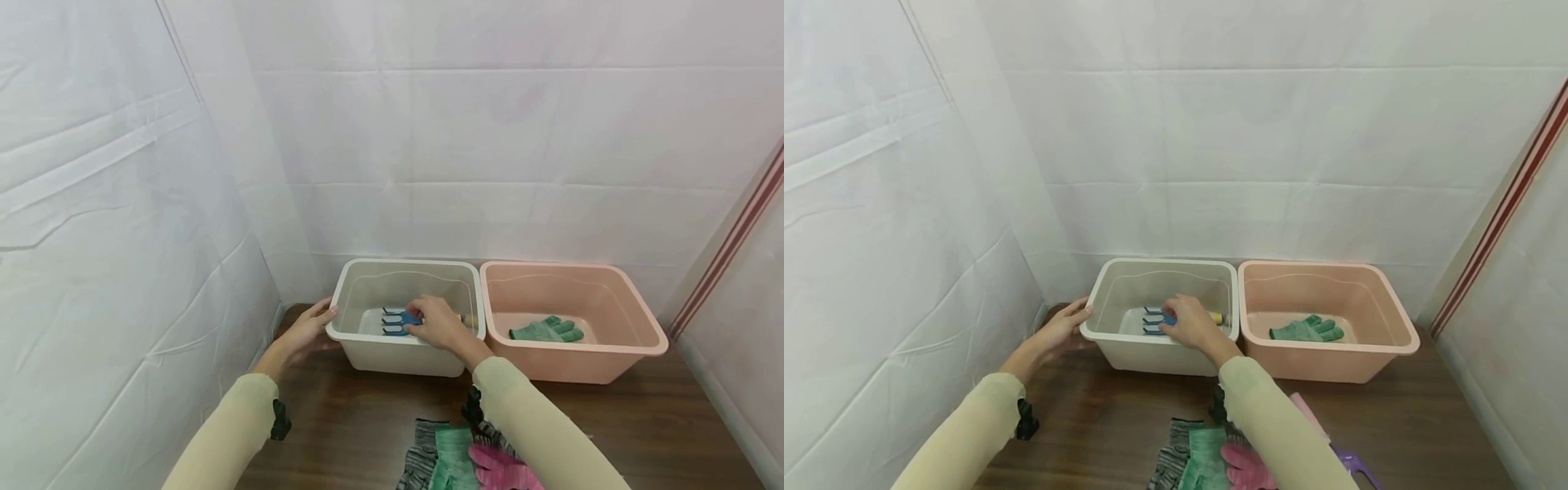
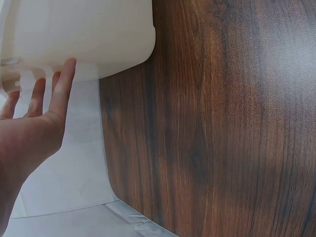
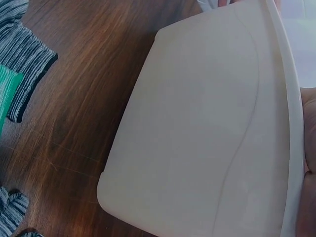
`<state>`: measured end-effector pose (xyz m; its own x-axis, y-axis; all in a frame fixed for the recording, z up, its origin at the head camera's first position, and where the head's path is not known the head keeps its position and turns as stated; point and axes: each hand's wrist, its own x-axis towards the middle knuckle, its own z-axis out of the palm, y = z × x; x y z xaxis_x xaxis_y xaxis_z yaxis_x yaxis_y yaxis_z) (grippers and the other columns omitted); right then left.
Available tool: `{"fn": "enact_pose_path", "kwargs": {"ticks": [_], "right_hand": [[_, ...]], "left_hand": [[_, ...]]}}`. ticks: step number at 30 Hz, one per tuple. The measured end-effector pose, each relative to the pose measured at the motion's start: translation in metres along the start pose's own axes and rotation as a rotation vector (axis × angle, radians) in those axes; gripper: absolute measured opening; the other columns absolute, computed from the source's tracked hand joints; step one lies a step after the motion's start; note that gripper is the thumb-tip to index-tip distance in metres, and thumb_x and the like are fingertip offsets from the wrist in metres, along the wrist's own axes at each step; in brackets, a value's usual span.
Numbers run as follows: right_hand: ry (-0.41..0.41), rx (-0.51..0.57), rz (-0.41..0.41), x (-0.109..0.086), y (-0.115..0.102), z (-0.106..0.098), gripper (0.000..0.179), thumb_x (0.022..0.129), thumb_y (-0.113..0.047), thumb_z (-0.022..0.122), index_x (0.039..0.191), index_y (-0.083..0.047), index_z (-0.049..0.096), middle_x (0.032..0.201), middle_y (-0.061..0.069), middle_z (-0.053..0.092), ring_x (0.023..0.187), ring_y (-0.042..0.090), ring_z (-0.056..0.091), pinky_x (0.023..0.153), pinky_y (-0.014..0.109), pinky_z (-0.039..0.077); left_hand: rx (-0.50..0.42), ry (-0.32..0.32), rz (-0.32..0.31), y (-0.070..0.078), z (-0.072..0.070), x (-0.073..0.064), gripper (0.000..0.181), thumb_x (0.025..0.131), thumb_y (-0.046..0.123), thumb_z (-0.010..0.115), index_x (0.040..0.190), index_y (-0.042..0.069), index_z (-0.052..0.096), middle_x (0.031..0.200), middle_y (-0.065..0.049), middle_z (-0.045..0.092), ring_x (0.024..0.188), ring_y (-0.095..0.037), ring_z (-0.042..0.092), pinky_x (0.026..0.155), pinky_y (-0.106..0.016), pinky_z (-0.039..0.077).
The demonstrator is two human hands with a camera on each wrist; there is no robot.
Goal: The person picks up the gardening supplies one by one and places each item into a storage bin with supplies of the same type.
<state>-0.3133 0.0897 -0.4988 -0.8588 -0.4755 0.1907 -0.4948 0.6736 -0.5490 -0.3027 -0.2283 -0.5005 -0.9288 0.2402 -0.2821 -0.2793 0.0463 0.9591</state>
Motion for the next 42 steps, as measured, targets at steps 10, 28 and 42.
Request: {"fn": "enact_pose_path", "kwargs": {"ticks": [10, 28, 42], "right_hand": [[-0.006, 0.000, -0.003, 0.0001, -0.0022, -0.0009, 0.032, 0.096, -0.023, 0.081, 0.121, -0.003, 0.074, 0.112, 0.009, 0.069, 0.103, 0.025, 0.067, 0.089, 0.038, 0.059], [-0.021, -0.008, 0.009, 0.0007, -0.0003, -0.0025, 0.035, 0.097, -0.025, 0.081, 0.123, -0.003, 0.073, 0.111, 0.007, 0.068, 0.102, 0.021, 0.066, 0.089, 0.037, 0.058], [-0.042, 0.011, 0.013, -0.0001, -0.0022, -0.0012, 0.037, 0.095, -0.026, 0.082, 0.122, -0.002, 0.073, 0.112, 0.011, 0.069, 0.100, 0.019, 0.065, 0.090, 0.037, 0.058]], "left_hand": [[-0.006, -0.009, 0.005, -0.0007, -0.0009, 0.0010, 0.061, 0.116, 0.029, 0.045, 0.169, 0.011, 0.021, 0.166, -0.025, 0.028, 0.151, -0.049, 0.034, 0.106, -0.063, 0.051], [-0.008, -0.010, 0.017, -0.0023, 0.0004, 0.0021, 0.059, 0.116, 0.028, 0.045, 0.168, 0.011, 0.023, 0.166, -0.026, 0.030, 0.151, -0.050, 0.033, 0.106, -0.064, 0.050], [-0.003, 0.003, 0.015, -0.0054, -0.0002, 0.0014, 0.059, 0.116, 0.030, 0.045, 0.168, 0.011, 0.024, 0.164, -0.025, 0.031, 0.150, -0.051, 0.035, 0.103, -0.063, 0.053]]}}
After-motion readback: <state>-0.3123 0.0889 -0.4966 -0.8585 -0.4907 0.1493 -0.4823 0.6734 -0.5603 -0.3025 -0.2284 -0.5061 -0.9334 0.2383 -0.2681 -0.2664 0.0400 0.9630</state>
